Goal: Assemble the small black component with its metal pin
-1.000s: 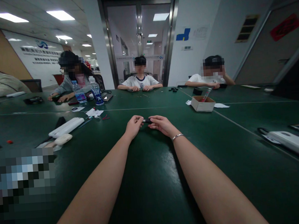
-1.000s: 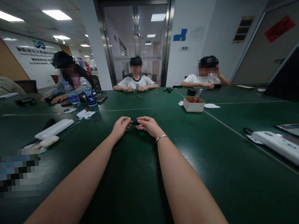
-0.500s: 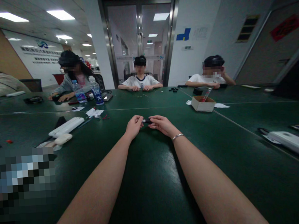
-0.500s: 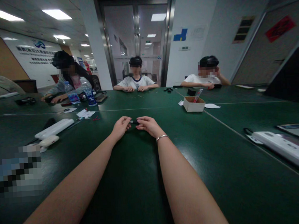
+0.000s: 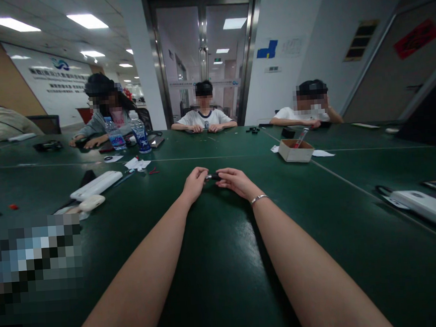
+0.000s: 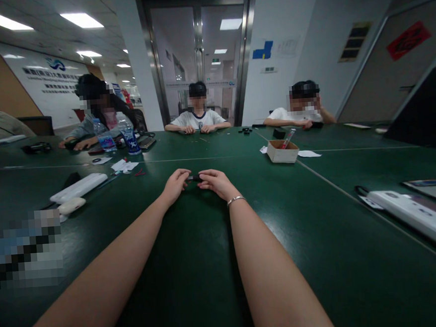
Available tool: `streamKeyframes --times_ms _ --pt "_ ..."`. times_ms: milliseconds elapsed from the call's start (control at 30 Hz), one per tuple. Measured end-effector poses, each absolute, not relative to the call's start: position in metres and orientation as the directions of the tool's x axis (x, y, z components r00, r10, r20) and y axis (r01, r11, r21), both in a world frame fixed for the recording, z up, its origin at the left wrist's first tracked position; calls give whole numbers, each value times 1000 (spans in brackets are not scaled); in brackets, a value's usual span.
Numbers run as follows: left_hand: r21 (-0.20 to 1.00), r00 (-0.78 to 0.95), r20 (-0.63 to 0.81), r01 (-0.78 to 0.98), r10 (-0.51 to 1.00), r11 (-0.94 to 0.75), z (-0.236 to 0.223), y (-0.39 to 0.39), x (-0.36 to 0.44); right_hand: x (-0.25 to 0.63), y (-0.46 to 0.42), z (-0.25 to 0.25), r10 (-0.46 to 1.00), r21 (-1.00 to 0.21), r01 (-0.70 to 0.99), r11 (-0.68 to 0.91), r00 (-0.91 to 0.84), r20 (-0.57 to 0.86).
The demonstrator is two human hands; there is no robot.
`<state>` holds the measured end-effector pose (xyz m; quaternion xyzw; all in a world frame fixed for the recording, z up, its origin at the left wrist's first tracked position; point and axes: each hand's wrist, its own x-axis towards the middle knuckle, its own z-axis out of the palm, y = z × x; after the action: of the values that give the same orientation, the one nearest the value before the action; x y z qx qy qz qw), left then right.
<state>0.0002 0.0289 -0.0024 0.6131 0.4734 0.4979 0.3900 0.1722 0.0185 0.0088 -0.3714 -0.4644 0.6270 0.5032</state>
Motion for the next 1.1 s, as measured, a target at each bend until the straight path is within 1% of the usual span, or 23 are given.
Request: streamKeyframes --times_ms 133,233,333,533,967,1100 --pt "943 91 259 193 962 -272 -2 28 0 172 19 8 976 -956 -287 -57 -218 8" --pt "950 63 242 188 968 -249 0 26 0 173 19 8 977 -957 -285 -58 -215 5" --pt "952 78 223 195 972 -234 2 25 1 173 19 8 977 -957 -283 -59 -213 3" --pt "954 58 226 189 972 -233 3 25 2 173 20 7 976 -956 -287 -54 -219 10" --pt "949 97 232 198 968 -247 2 26 1 175 21 6 972 -962 -268 -53 -236 13" --pt "962 62 210 167 976 -217 4 24 2 175 21 6 970 -962 -268 -49 -242 18"
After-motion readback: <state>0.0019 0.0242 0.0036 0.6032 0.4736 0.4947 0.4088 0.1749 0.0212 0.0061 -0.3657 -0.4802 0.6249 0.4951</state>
